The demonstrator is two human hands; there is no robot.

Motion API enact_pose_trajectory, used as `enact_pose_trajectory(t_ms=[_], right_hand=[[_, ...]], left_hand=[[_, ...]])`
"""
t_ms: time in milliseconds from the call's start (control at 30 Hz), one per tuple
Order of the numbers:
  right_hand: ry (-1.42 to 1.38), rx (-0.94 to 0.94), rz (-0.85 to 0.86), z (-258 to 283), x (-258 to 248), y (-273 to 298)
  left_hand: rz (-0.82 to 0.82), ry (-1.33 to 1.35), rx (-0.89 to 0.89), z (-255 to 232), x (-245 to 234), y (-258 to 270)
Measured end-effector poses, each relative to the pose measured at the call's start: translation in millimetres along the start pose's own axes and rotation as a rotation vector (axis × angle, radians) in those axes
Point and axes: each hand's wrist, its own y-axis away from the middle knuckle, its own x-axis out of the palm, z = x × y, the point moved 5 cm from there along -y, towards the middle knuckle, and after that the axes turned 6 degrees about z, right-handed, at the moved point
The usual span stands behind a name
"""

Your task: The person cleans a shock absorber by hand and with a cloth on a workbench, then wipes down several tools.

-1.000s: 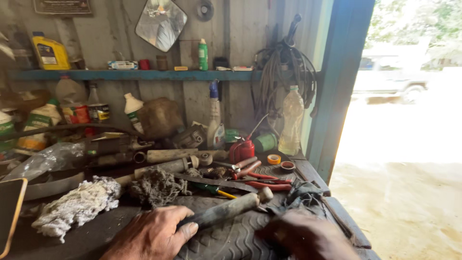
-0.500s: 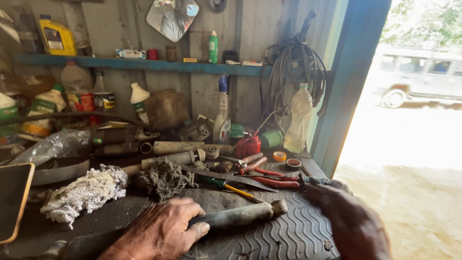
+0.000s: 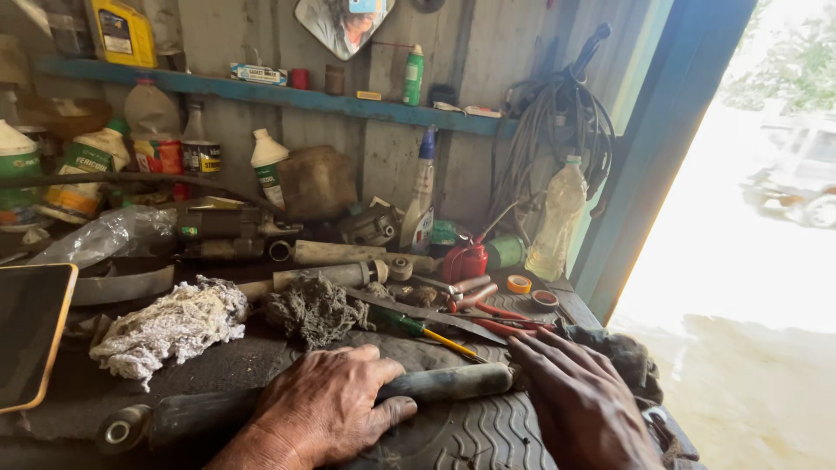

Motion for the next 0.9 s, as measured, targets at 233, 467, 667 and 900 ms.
enact_pose_trajectory(t_ms=[233,467,667,900], right_hand=[[-0.069,-0.156,0.033,17,31,0],[0.055,-0.013,0.314,-6,65,8],[-0.075,-0.194,0.341,18,71,6],[0.008,-0.164,0.237,14,38,10]], left_hand=[[-0.095,0.022,0.061,8,10,-3],[-0.013,0.037,-0.010,13,15,-8],[-0.109,-0.014,0.076,8,6,-8],[-0.091,0.002,0.033,8,11,-6]])
